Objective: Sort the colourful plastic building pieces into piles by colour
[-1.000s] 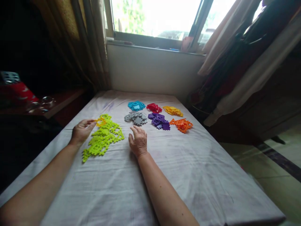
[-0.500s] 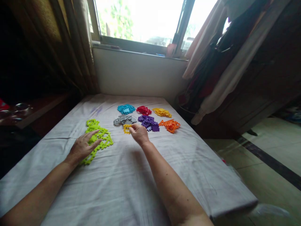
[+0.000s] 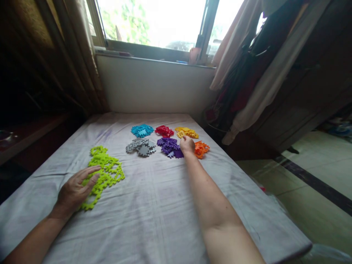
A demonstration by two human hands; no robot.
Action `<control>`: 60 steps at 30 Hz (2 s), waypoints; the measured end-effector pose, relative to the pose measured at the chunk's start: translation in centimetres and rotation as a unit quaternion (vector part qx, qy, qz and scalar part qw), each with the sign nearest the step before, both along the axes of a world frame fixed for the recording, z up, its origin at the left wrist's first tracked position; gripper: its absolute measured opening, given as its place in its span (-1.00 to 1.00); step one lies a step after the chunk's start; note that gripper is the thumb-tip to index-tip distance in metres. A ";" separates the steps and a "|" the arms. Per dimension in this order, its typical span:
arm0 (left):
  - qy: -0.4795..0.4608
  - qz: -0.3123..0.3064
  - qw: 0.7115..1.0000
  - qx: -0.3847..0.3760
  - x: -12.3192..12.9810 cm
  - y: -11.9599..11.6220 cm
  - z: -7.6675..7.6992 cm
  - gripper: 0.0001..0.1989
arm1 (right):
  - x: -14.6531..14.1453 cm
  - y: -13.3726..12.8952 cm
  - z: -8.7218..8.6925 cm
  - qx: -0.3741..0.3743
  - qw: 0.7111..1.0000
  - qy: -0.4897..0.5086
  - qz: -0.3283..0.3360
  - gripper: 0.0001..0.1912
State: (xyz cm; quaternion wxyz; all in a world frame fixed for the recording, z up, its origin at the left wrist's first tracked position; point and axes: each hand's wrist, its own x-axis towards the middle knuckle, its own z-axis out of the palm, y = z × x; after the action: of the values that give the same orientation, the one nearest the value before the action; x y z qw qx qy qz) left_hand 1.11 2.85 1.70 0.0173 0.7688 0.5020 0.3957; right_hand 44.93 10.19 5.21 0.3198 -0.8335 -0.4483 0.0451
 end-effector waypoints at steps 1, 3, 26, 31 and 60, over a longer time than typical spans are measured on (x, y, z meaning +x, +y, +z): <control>-0.021 0.015 1.000 -0.005 0.0 -0.1 0.2 -0.63 | -0.5 -0.8 -0.8 0.009 1.000 0.009 0.009 -0.63; -0.063 0.055 0.996 -0.021 0.1 -0.3 0.6 -0.63 | -2.0 -2.7 -2.5 0.044 0.997 0.044 0.039 -0.62; 0.226 -0.024 0.965 -0.133 -2.6 -0.4 -0.6 -0.14 | -21.6 -10.0 -2.6 -0.037 0.867 -0.151 0.473 -0.44; 0.206 -0.009 0.966 -0.155 -2.7 5.7 1.2 -0.22 | -19.8 -11.2 -2.6 -0.013 0.870 -0.128 0.476 -0.62; 0.168 -0.027 0.976 -0.135 -4.8 -2.2 1.2 -0.06 | -20.7 -7.5 -1.1 0.057 0.929 -0.008 0.366 -0.53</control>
State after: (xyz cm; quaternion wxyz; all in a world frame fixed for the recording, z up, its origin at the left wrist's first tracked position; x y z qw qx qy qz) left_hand -3.68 0.70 2.93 0.0471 0.8279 0.5260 0.1890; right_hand 24.21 2.67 4.15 0.3243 -0.5927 -0.7263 0.1266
